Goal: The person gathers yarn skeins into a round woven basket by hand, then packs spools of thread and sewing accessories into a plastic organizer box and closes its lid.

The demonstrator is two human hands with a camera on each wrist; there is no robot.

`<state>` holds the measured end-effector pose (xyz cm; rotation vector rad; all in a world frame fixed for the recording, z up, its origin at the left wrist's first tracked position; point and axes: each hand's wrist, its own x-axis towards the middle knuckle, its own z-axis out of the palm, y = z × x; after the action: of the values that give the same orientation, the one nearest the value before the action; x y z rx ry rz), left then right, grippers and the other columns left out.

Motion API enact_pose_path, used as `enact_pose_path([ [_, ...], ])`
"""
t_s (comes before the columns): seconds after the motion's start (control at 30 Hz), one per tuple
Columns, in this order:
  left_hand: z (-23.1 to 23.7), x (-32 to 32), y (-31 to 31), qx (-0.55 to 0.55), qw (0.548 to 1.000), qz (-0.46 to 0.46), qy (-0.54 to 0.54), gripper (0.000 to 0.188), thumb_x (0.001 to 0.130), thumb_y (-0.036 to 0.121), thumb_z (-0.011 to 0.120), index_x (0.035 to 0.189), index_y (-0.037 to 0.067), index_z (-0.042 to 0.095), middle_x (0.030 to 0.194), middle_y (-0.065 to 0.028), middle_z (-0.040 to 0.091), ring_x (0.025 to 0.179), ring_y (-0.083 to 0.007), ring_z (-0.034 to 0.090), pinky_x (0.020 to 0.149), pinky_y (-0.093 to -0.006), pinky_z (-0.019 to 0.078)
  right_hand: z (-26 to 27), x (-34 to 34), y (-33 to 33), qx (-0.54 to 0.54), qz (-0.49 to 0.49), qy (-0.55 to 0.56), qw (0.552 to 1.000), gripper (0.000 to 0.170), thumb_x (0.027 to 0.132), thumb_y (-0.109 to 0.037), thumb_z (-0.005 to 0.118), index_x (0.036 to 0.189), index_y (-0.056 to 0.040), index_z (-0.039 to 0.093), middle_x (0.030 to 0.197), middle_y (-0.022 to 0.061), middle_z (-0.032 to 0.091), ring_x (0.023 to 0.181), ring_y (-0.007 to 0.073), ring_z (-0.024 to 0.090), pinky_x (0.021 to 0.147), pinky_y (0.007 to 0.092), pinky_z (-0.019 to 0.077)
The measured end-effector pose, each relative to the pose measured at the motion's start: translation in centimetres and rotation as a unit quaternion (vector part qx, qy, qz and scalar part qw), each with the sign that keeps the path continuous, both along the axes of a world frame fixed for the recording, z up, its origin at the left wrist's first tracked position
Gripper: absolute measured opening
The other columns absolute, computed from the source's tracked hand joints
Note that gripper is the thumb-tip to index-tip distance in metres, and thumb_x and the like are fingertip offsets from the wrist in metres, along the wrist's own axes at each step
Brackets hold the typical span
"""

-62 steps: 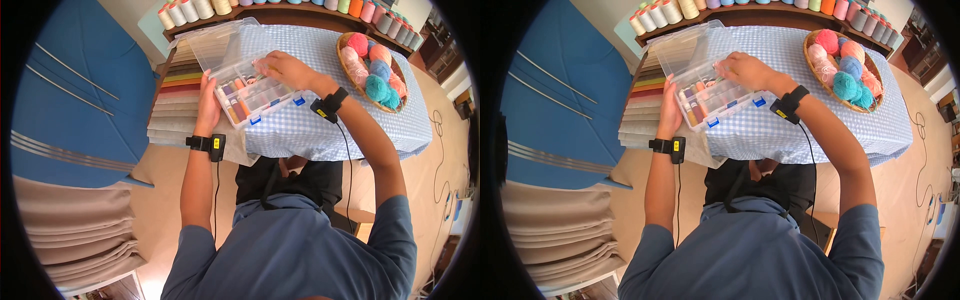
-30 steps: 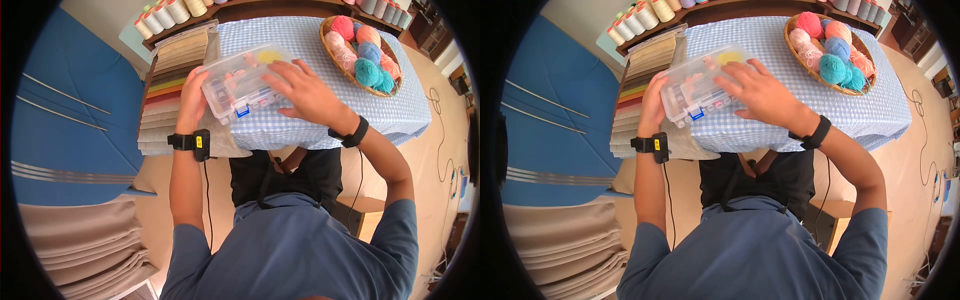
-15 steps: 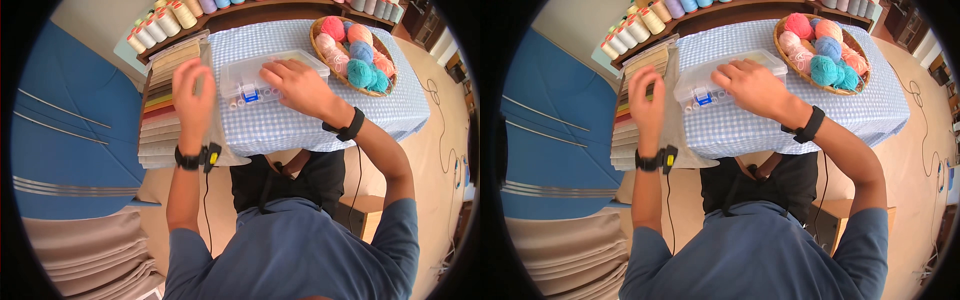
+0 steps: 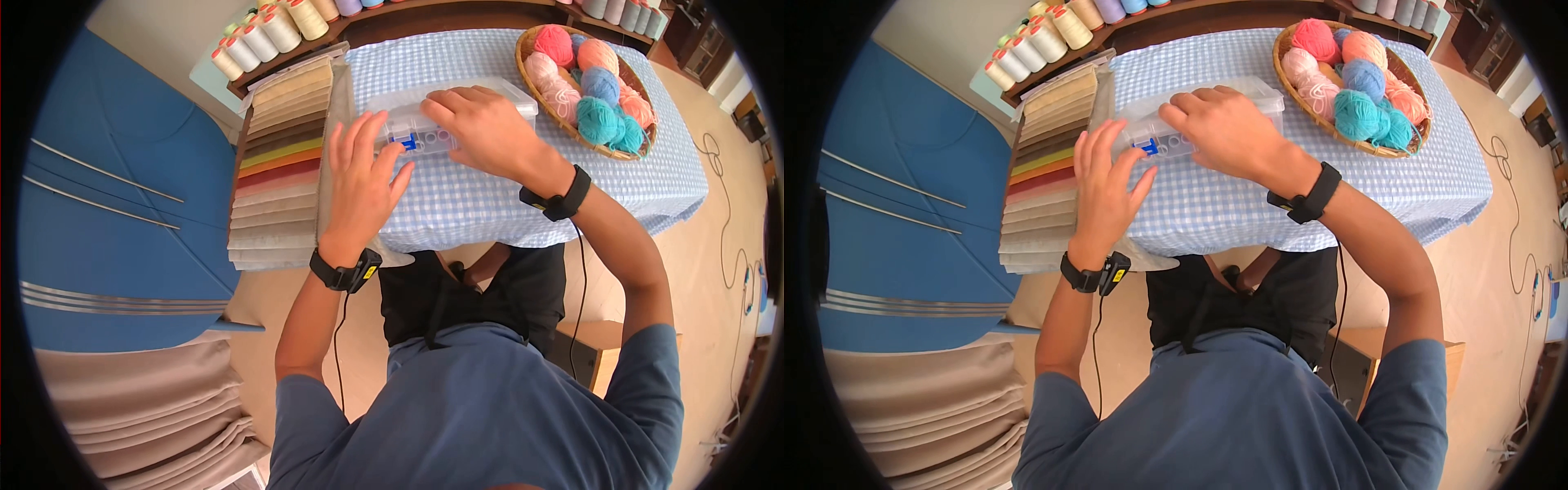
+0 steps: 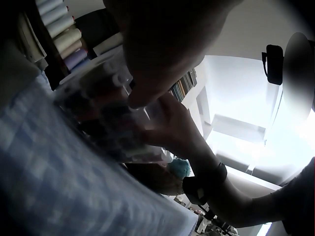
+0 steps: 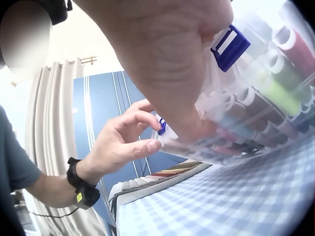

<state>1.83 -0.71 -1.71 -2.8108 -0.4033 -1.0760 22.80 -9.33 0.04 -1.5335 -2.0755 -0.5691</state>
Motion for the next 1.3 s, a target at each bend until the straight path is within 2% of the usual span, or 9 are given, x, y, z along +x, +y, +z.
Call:
enact_pose_path([
  [0.2,0.5,0.4,2.1,-0.096,0.992,-0.075,-0.020,0.026,0.077,0.011,0.077,0.091,0.005,0.057,0.121,-0.0119,0.058,0.118,-0.0308,0.052,0.104,-0.0444,0.0381,-0.6,-0.3,0.2,0.020,0.005,-0.010,1.000,0.033,0.069,-0.006,0.068,0.099,-0.0056,0.054,0.093,0.0089,0.062,0.089,0.0279,0.064,0.079,0.0380,0.0516],
  [0.27,0.3,0.6,2.5,-0.308,0.946,-0.067,-0.083,0.028,0.079,0.010,0.077,0.097,0.003,0.058,0.112,-0.0103,0.063,0.107,-0.0270,0.058,0.097,-0.0360,0.0438,-0.8,-0.4,0.2,0.020,0.005,-0.036,0.999,0.032,0.069,-0.007,0.068,0.098,-0.0056,0.053,0.093,0.0086,0.062,0.088,0.0275,0.064,0.079,0.0372,0.0519],
  [0.3,0.5,0.6,2.4,-0.307,0.946,-0.066,-0.083,0.028,0.079,0.010,0.077,0.097,0.003,0.058,0.112,-0.0103,0.063,0.107,-0.0270,0.058,0.097,-0.0360,0.0438,-0.8,-0.4,0.3,0.021,0.006,-0.036,0.999,0.032,0.069,-0.007,0.068,0.098,-0.0056,0.053,0.093,0.0086,0.062,0.088,0.0275,0.064,0.079,0.0372,0.0519],
  [0.37,1.2,0.9,2.0,-0.449,0.886,-0.052,-0.104,0.033,0.080,0.010,0.076,0.107,0.002,0.058,0.112,-0.0092,0.064,0.102,-0.0231,0.060,0.091,-0.0310,0.0459,-1.2,-0.3,0.5,0.016,-0.003,-0.040,0.999,0.032,0.069,-0.007,0.067,0.098,-0.0054,0.053,0.093,0.0083,0.061,0.088,0.0272,0.064,0.079,0.0371,0.0518],
  [0.5,0.9,1.0,2.4,-0.416,0.904,-0.046,-0.082,0.044,0.078,0.012,0.078,0.116,0.002,0.058,0.115,-0.0098,0.063,0.106,-0.0262,0.059,0.096,-0.0358,0.0441,-1.4,-0.3,0.4,0.038,0.001,-0.048,0.998,0.031,0.070,-0.007,0.067,0.097,-0.0050,0.053,0.094,0.0083,0.061,0.088,0.0272,0.063,0.079,0.0370,0.0516],
  [0.57,1.8,1.4,1.3,-0.094,0.995,-0.030,0.011,0.054,0.073,0.015,0.080,0.120,0.003,0.057,0.115,-0.0118,0.063,0.110,-0.0293,0.058,0.102,-0.0413,0.0408,-1.2,-0.3,0.3,0.037,0.006,-0.035,0.999,0.033,0.069,-0.007,0.066,0.100,-0.0044,0.053,0.095,0.0087,0.062,0.090,0.0277,0.063,0.081,0.0371,0.0510],
  [0.67,2.1,2.3,0.6,-0.024,0.997,-0.012,0.066,0.061,0.068,0.018,0.082,0.122,0.004,0.056,0.117,-0.0133,0.062,0.113,-0.0313,0.056,0.105,-0.0453,0.0376,-0.8,-0.3,0.3,0.027,0.008,-0.025,0.999,0.036,0.070,-0.008,0.070,0.103,-0.0058,0.055,0.103,0.0091,0.062,0.098,0.0284,0.062,0.084,0.0373,0.0503],
  [0.97,2.6,0.9,3.3,-0.035,0.997,-0.033,0.062,0.061,0.067,0.018,0.081,0.122,0.006,0.057,0.119,-0.0115,0.063,0.111,-0.0288,0.058,0.099,-0.0412,0.0420,0.7,4.4,-4.8,0.002,0.042,0.012,0.999,0.036,0.070,-0.008,0.078,0.100,-0.0078,0.058,0.124,0.0108,0.056,0.110,0.0323,0.056,0.091,0.0403,0.0486],
  [1.3,2.3,0.5,3.4,-0.023,0.998,-0.027,0.059,0.061,0.067,0.017,0.081,0.123,0.006,0.057,0.120,-0.0103,0.063,0.112,-0.0286,0.058,0.097,-0.0408,0.0424,-0.9,2.5,-4.1,0.052,0.038,0.042,0.997,0.026,0.073,-0.007,0.076,0.092,-0.0050,0.058,0.125,0.0118,0.054,0.113,0.0359,0.054,0.091,0.0438,0.0479],
])
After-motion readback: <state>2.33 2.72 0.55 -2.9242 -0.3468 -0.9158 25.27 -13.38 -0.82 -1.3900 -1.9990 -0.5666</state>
